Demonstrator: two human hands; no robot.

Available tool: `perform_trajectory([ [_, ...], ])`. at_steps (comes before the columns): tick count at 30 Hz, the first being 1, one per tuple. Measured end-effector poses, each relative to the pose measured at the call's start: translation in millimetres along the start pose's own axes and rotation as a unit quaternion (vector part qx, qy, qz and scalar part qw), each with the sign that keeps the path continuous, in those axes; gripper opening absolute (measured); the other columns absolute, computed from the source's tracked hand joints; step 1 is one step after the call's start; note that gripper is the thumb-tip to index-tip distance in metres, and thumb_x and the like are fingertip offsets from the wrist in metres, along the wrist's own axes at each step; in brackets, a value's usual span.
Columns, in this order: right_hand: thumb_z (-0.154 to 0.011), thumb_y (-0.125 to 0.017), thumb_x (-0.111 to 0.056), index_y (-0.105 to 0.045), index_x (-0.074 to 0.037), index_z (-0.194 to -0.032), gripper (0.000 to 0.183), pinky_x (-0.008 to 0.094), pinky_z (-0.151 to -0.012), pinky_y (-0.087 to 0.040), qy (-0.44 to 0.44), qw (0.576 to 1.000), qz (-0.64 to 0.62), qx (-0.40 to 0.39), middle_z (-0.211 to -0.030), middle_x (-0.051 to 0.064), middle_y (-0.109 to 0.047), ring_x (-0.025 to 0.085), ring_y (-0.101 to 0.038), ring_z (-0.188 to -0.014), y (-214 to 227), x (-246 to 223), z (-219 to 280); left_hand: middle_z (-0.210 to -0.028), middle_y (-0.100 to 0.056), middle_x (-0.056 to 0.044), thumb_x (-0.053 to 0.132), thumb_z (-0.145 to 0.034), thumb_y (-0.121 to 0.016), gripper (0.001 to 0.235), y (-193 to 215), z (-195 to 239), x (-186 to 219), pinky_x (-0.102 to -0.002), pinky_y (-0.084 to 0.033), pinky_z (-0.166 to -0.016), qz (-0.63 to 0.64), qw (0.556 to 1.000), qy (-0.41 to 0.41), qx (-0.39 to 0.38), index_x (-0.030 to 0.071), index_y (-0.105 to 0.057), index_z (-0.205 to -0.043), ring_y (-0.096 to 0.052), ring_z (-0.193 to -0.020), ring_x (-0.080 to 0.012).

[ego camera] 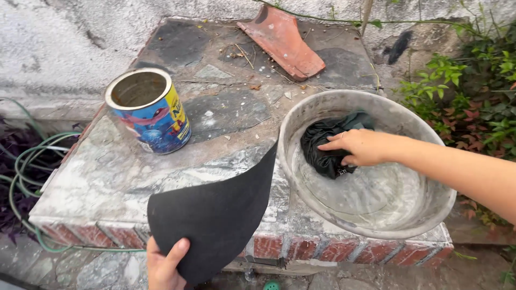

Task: Sanding a metal rod with sandpaper and cleaning it with a wet cloth.

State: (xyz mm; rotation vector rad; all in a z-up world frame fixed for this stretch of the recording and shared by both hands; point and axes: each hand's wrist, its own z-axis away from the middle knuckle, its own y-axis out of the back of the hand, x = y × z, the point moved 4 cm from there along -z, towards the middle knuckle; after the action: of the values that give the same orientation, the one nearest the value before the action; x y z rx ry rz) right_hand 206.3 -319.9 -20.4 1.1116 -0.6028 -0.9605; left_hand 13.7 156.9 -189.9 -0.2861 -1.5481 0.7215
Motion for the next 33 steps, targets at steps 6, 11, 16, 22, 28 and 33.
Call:
perform_trajectory([
  [6,-0.101,-0.059,-0.024,-0.060,-0.007,-0.139,0.042,0.042,-0.106,-0.046,0.143,0.921,-0.068,0.356,-0.136,0.013,-0.067,0.029,-0.064,-0.123,139,-103,81,-0.094,-0.078,-0.010,0.007,-0.079,-0.082,0.019,-118,-32,62,-0.035,-0.061,-0.073,-0.114,0.986,-0.102,-0.072,0.001,-0.076,-0.096,-0.071,-0.085,-0.0185],
  [11,-0.111,-0.049,-0.018,-0.064,0.002,-0.129,0.031,0.045,-0.108,-0.045,0.253,0.826,-0.047,0.501,-0.126,0.017,-0.070,0.035,-0.063,-0.122,174,-191,122,-0.088,-0.067,0.005,0.012,-0.084,-0.083,0.014,-180,-4,99,-0.026,-0.049,-0.068,-0.232,0.942,-0.220,-0.098,0.005,-0.072,-0.088,-0.055,-0.084,-0.0056],
  [16,-0.116,-0.051,-0.028,-0.037,-0.007,-0.064,0.058,0.040,-0.077,-0.048,0.296,0.747,-0.012,0.595,-0.056,0.003,-0.027,0.024,-0.037,-0.051,177,-225,128,-0.107,-0.070,-0.015,0.004,-0.089,-0.081,0.015,-227,41,157,-0.038,-0.050,-0.091,-0.343,0.771,-0.518,-0.141,0.000,-0.070,-0.099,-0.066,-0.100,-0.0271],
  [22,-0.116,-0.066,-0.035,-0.041,-0.013,-0.063,0.063,0.038,-0.054,-0.035,0.242,0.689,0.113,0.674,-0.052,-0.001,-0.046,0.021,-0.046,-0.047,185,-228,134,-0.153,-0.049,-0.015,0.019,-0.084,-0.088,0.082,-259,106,216,-0.046,-0.040,-0.124,-0.419,0.741,-0.512,-0.113,0.002,-0.042,-0.149,-0.047,-0.146,-0.0284],
  [28,-0.109,-0.069,-0.030,-0.043,-0.013,-0.065,0.054,0.033,-0.056,-0.045,0.405,0.636,0.177,0.632,-0.055,-0.004,-0.046,0.021,-0.044,-0.045,142,-290,152,-0.080,-0.073,-0.004,0.057,-0.075,-0.084,0.055,-275,124,220,-0.043,-0.044,-0.099,-0.698,0.567,-0.362,-0.247,0.010,-0.069,-0.100,-0.065,-0.076,-0.0299],
  [33,-0.101,-0.073,-0.036,-0.056,-0.003,-0.107,0.038,0.048,-0.109,-0.047,0.359,0.681,0.046,0.637,-0.105,0.010,-0.057,0.026,-0.058,-0.100,124,-284,206,-0.084,-0.073,0.004,0.021,-0.079,-0.087,0.022,-243,130,204,-0.026,-0.051,-0.077,-0.536,0.722,-0.298,-0.322,0.012,-0.070,-0.091,-0.066,-0.080,-0.0081],
])
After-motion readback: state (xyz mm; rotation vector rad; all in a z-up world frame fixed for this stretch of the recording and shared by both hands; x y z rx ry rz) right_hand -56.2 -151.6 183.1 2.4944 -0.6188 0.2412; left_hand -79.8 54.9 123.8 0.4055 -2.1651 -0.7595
